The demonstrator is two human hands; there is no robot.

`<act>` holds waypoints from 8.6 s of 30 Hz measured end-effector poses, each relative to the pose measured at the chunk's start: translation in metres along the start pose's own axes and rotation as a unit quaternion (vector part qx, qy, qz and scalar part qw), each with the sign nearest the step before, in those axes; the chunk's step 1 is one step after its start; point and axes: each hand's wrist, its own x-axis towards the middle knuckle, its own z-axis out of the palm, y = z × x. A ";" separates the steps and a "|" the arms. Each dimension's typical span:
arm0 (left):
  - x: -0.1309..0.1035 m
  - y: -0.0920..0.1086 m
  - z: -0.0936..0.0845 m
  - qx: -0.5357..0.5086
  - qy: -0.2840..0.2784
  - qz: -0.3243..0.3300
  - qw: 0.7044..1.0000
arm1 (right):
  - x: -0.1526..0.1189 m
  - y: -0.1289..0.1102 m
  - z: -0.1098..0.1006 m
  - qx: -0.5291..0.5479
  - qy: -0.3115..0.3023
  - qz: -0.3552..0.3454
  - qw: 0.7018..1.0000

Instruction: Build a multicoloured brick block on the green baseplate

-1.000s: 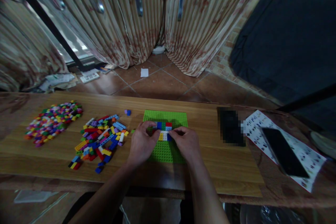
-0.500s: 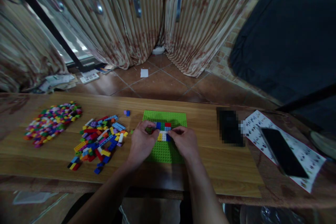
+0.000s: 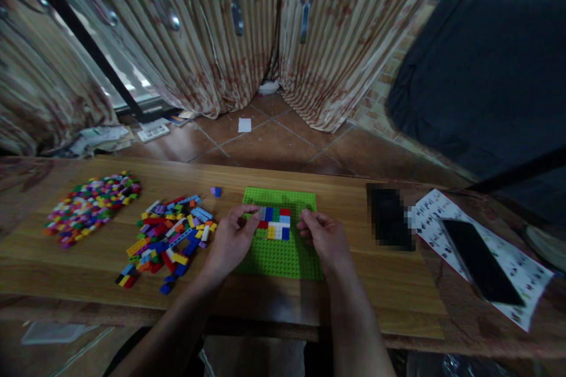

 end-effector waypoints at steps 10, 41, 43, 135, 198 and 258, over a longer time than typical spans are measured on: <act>0.027 -0.022 -0.074 -0.002 0.061 -0.004 0.998 | -0.002 0.001 0.000 -0.078 0.120 -0.139 0.980; 0.010 -0.029 -0.096 0.375 0.035 0.036 0.925 | -0.046 0.000 0.065 -0.140 -0.003 -0.384 0.913; 0.010 -0.029 -0.092 0.384 0.032 0.045 0.922 | -0.046 -0.001 0.063 -0.137 -0.003 -0.380 0.915; -0.010 0.008 0.011 0.156 0.014 -0.023 0.987 | -0.001 0.023 0.021 -0.061 0.015 -0.069 0.996; 0.001 -0.056 -0.239 -0.481 0.475 -0.047 0.736 | -0.105 0.017 0.250 -0.317 -0.257 -0.618 0.672; -0.007 -0.012 -0.094 -0.155 -0.123 0.005 0.980 | -0.047 -0.003 0.043 -0.121 -0.052 -0.304 0.943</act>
